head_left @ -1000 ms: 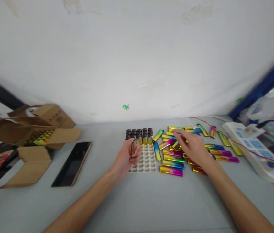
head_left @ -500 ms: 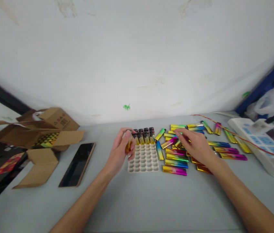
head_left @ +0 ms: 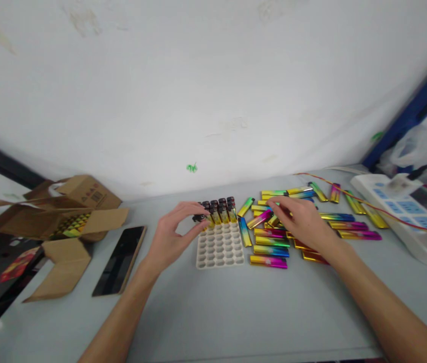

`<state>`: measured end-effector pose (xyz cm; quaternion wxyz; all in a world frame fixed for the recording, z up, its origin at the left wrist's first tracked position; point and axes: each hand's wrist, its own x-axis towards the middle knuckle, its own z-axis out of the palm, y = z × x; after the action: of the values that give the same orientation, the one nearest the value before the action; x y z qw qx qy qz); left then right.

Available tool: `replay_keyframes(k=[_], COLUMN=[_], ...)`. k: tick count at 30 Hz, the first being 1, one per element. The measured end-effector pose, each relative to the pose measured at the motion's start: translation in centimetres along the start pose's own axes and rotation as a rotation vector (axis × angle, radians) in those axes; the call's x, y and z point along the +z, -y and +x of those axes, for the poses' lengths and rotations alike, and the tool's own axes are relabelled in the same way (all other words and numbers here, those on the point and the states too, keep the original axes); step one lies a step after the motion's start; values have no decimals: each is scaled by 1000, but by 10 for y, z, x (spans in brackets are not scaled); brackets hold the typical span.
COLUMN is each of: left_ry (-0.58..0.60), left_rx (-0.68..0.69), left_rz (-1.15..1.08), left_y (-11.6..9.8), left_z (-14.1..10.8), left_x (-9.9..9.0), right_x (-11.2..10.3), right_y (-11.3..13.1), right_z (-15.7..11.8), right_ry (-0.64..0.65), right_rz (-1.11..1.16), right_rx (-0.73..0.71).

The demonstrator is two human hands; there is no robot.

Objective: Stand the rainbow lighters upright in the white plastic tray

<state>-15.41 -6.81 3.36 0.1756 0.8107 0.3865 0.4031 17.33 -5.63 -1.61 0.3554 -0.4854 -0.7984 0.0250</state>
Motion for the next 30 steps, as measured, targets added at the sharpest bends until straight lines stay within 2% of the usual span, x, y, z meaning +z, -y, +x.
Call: replay_keyframes(k=[3, 6, 9, 15, 19, 23, 27, 30], left_ry=[77, 59, 35, 116, 99, 65, 85, 12], left_rx=[72, 114, 85, 1, -27, 59, 140, 189], left_rz=[190, 288, 286, 178, 209, 258, 304, 343], left_y=[12, 22, 29, 27, 29, 37, 42, 37], left_z=[1, -1, -4, -4, -3, -2, -1, 0], left_x=[0, 2, 4, 4, 6, 10, 14, 15], right_x=[-2, -6, -9, -13, -18, -33, -56, -72], right_y=[-1, -2, -3, -8, -14, -22, -29, -29], right_z=[0, 1, 1, 0, 1, 4, -2, -21], right_ry=[-20, -31, -35, -61, -78, -117, -191, -127], right_rz=[-23, -43, -47, -57, -72, -89, -102, -102], right_rx=[-4, -7, 2, 49, 79, 142, 270, 336])
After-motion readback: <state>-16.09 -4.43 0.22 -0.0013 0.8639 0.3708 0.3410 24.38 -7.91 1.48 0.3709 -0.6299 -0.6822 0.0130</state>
